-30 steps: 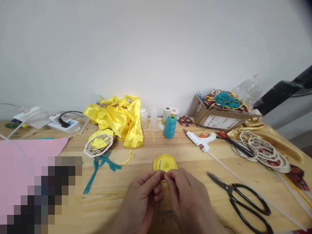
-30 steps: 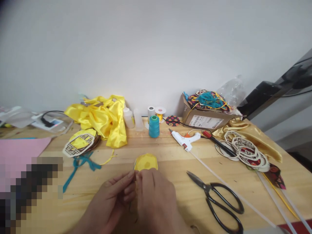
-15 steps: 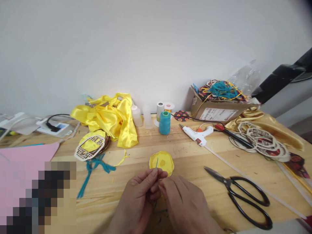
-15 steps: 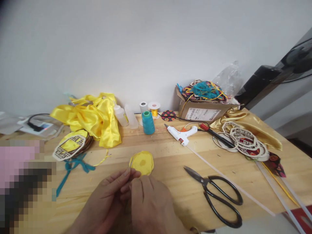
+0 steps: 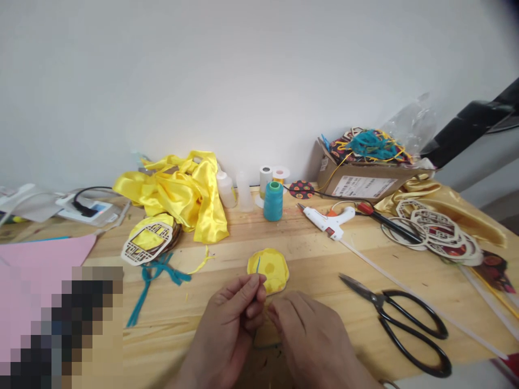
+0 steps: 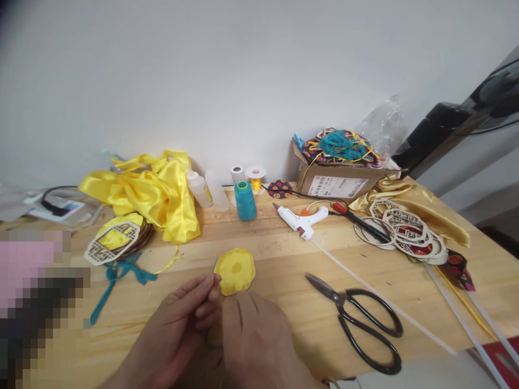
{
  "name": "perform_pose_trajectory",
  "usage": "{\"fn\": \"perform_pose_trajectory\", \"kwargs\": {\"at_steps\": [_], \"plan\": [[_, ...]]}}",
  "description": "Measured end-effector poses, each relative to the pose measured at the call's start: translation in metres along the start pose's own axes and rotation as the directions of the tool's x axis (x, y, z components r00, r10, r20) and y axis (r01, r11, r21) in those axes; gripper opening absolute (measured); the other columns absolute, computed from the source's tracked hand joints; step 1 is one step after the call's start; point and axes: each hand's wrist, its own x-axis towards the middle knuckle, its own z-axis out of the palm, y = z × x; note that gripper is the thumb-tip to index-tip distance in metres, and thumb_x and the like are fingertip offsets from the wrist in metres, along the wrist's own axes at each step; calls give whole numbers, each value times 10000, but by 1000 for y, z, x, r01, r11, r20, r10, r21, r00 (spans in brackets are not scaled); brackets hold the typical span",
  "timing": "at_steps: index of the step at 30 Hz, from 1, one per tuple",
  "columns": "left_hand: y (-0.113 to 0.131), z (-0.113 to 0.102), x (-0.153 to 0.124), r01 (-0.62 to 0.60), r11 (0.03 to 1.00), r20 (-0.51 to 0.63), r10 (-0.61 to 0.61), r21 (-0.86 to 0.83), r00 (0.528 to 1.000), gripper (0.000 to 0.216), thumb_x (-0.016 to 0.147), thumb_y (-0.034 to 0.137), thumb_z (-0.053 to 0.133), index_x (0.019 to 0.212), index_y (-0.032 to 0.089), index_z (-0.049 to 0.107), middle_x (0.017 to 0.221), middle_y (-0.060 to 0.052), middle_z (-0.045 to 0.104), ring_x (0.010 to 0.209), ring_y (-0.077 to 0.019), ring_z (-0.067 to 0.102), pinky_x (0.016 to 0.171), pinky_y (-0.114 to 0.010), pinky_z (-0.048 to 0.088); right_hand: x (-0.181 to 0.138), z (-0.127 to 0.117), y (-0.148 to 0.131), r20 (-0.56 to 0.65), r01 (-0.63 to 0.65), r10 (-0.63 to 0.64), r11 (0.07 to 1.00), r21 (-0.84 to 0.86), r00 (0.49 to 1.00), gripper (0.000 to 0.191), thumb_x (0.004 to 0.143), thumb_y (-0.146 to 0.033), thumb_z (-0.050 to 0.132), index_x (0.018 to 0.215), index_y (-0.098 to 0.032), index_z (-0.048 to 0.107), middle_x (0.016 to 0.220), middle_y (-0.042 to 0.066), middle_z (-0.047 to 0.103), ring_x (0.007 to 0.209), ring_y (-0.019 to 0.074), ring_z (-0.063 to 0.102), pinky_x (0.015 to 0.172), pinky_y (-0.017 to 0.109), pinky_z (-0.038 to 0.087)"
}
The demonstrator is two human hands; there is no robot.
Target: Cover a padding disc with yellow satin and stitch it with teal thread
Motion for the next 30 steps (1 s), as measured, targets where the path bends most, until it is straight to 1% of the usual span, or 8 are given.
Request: {"fn": "perform_pose_trajectory", "kwargs": {"at_steps": [3, 7, 9, 13, 15, 17, 22, 30], "plan": [[0, 1, 0, -16, 1000, 10, 16, 7, 1000, 115, 681, 190, 750, 705, 100, 683, 553, 40, 518, 452, -24, 358, 407, -133, 280, -1, -2, 5, 42, -81, 77, 992, 100, 996, 327, 905, -145, 337, 735, -191, 613, 607, 23, 635, 513, 168, 601, 458, 276, 386], [0, 1, -1, -54, 998, 30, 53, 14, 998, 112, 687, 202, 747, 707, 106, 692, 549, 51, 488, 460, -27, 333, 412, -135, 283, 5, -11, 18, 172, -321, 279, 898, 302, 945, 240, 884, -183, 423, 850, -181, 661, 746, 50, 696, 647, 187, 656, 562, 274, 469], [-1, 0, -2, -77, 997, 41, 76, 27, 996, 106, 688, 202, 746, 694, 110, 695, 548, 52, 482, 466, -30, 325, 416, -136, 286, 12, -16, 22, 239, -460, 393, 774, 435, 888, 204, 864, -204, 475, 892, -184, 676, 799, 55, 709, 719, 190, 664, 632, 282, 493], [-2, -1, -4, -96, 994, 55, 93, 60, 994, 97, 697, 204, 738, 677, 117, 699, 553, 44, 495, 478, -38, 334, 433, -142, 305, 23, -21, 21, 425, -647, 519, 386, 658, 742, 154, 767, -259, 627, 884, -195, 705, 776, 31, 722, 712, 170, 654, 648, 259, 504], [-2, -1, -5, -101, 991, 63, 96, 86, 993, 106, 695, 215, 741, 670, 120, 702, 550, 41, 499, 481, -42, 341, 440, -145, 307, 27, -22, 18, 450, -661, 535, 307, 685, 715, 141, 732, -257, 660, 842, -190, 717, 741, 25, 722, 661, 158, 632, 612, 248, 491], [-2, 0, -6, -99, 988, 82, 90, 116, 993, 125, 690, 230, 746, 649, 120, 703, 537, 39, 501, 475, -42, 337, 434, -147, 292, 29, -24, 16, 434, -643, 528, 317, 697, 730, 86, 736, -240, 652, 759, -187, 715, 687, 11, 705, 616, 139, 599, 580, 232, 463], [-2, 1, -9, -70, 978, 96, 51, 199, 994, 139, 669, 261, 761, 627, 135, 722, 517, 28, 530, 483, -53, 364, 455, -155, 305, 33, -29, 17, 374, -588, 489, 420, 691, 789, 142, 777, -178, 594, 649, -176, 657, 615, -22, 635, 603, 111, 552, 578, 211, 415], [-1, 3, -11, -60, 964, 90, 38, 260, 995, 154, 612, 291, 796, 670, 153, 759, 549, -7, 602, 541, -89, 449, 505, -183, 338, 40, -30, 22, 347, -579, 493, 465, 670, 798, 142, 781, -175, 589, 651, -183, 646, 631, -21, 631, 613, 116, 555, 594, 214, 417]]}}
